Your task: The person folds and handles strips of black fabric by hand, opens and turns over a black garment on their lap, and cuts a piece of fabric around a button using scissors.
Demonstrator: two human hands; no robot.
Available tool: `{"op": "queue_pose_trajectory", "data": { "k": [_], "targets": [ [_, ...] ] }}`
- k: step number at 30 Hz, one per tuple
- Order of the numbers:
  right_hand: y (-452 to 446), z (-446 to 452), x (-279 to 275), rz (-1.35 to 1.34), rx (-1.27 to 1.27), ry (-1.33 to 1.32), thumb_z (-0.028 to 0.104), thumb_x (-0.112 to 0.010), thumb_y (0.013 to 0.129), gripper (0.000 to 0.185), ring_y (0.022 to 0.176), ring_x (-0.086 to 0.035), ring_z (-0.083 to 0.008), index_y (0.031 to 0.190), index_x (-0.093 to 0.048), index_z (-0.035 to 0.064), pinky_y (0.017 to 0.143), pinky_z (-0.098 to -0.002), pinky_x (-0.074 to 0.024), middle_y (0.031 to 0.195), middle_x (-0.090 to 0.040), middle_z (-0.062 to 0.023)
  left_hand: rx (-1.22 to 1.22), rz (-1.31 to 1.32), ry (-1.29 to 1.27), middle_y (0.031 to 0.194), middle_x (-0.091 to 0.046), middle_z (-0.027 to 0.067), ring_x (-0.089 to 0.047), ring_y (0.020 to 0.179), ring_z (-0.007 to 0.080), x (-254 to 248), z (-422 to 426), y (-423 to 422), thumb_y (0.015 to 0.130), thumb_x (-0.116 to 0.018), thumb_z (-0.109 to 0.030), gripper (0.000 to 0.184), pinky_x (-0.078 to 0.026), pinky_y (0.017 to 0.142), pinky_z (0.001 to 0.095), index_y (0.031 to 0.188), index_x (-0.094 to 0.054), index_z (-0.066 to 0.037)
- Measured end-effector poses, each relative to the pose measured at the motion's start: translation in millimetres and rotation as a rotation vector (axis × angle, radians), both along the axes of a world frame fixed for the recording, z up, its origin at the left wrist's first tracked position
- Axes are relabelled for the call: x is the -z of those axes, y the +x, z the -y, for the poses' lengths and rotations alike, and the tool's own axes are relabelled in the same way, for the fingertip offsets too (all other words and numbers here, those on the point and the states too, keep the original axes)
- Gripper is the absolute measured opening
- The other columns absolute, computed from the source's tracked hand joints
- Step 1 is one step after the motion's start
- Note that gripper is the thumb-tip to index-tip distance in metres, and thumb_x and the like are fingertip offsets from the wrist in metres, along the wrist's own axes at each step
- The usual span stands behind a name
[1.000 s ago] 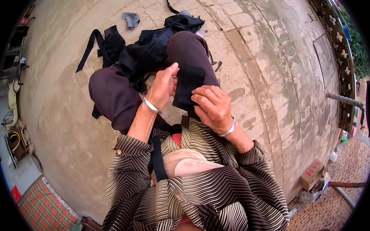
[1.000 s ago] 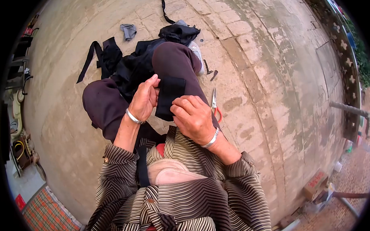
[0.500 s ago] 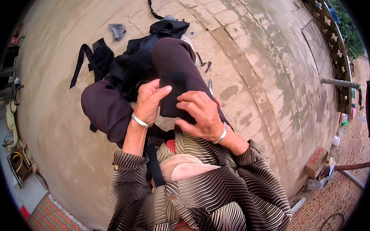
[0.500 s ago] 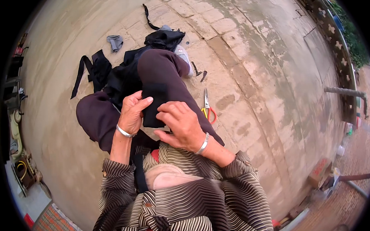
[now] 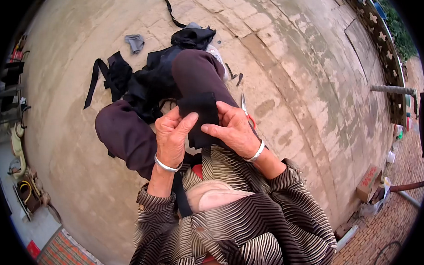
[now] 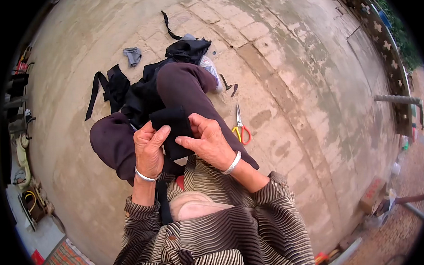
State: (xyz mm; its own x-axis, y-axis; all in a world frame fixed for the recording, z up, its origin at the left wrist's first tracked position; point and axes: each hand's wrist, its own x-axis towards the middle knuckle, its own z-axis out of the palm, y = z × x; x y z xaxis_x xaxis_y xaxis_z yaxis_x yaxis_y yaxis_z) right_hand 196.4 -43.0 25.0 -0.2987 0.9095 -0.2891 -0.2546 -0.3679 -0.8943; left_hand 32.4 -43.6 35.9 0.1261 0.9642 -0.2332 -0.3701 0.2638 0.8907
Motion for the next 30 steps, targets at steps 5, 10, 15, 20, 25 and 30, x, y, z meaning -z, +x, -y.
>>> {"op": "queue_pose_trajectory", "data": {
  "k": [5, 10, 15, 20, 25, 30],
  "targets": [
    [9, 7, 8, 0.154, -0.077, 0.001, 0.003, -0.071, 0.079, 0.021, 0.067, -0.041, -0.0010, 0.081, -0.050, 0.0013, 0.055, -0.0200, -0.0361, 0.071, -0.046, 0.0064, -0.111, 0.119, -0.019, 0.100, -0.069, 0.0057, -0.063, 0.088, 0.0098, 1, 3, 5, 0.089, -0.061, -0.001, 0.021, -0.048, 0.084, 0.0230, 0.109, -0.066, 0.004],
    [22, 13, -7, 0.010, -0.100, 0.006, 0.004, -0.070, 0.080, 0.017, 0.068, -0.041, -0.0008, 0.085, -0.054, 0.0001, 0.056, -0.0202, -0.0362, 0.071, -0.044, 0.0068, 0.004, 0.103, -0.035, 0.098, -0.068, 0.0060, -0.063, 0.082, 0.0096, -2, -4, 2, 0.086, -0.067, -0.004, 0.024, -0.048, 0.082, 0.0217, 0.108, -0.061, 0.003],
    [54, 21, -18, 0.060, -0.111, -0.026, 0.000, -0.065, 0.083, 0.013, 0.073, -0.043, -0.0006, 0.093, -0.057, -0.0005, 0.061, -0.0208, -0.0392, 0.077, -0.048, 0.0054, 0.099, -0.013, -0.036, 0.082, -0.069, 0.0053, -0.062, 0.068, 0.0086, 3, -14, 5, 0.086, -0.067, -0.004, 0.019, -0.050, 0.063, 0.0212, 0.104, -0.062, 0.003],
    [100, 36, 1, -0.062, 0.118, -0.202, -0.002, -0.064, 0.086, 0.016, 0.083, -0.061, -0.0048, 0.101, -0.061, 0.0000, 0.074, -0.0202, -0.0492, 0.093, -0.067, -0.0003, 0.249, -0.172, -0.060, 0.082, -0.069, 0.0088, -0.062, 0.067, 0.0101, 11, -12, 17, 0.090, -0.062, -0.004, 0.015, -0.049, 0.060, 0.0229, 0.102, -0.061, 0.004],
    [195, 58, 63, 0.359, 0.450, -0.132, 0.000, -0.062, 0.087, 0.020, 0.074, -0.064, -0.0083, 0.106, -0.065, -0.0031, 0.069, -0.0229, -0.0524, 0.092, -0.069, -0.0021, 0.162, -0.265, -0.033, 0.091, -0.071, 0.0166, -0.063, 0.068, 0.0116, 22, -11, 5, 0.094, -0.056, -0.007, 0.014, -0.049, 0.061, 0.0225, 0.101, -0.061, 0.003],
    [274, 97, 151, 0.535, 0.581, -0.292, 0.004, -0.055, 0.088, 0.026, 0.074, -0.068, -0.0176, 0.110, -0.061, -0.0066, 0.065, -0.0317, -0.0591, 0.090, -0.069, -0.0100, 0.039, -0.307, -0.065, 0.091, -0.071, 0.0148, -0.062, 0.067, 0.0114, 33, -9, -18, 0.095, -0.056, -0.009, 0.015, -0.048, 0.061, 0.0211, 0.102, -0.061, 0.003]
  ]
}}
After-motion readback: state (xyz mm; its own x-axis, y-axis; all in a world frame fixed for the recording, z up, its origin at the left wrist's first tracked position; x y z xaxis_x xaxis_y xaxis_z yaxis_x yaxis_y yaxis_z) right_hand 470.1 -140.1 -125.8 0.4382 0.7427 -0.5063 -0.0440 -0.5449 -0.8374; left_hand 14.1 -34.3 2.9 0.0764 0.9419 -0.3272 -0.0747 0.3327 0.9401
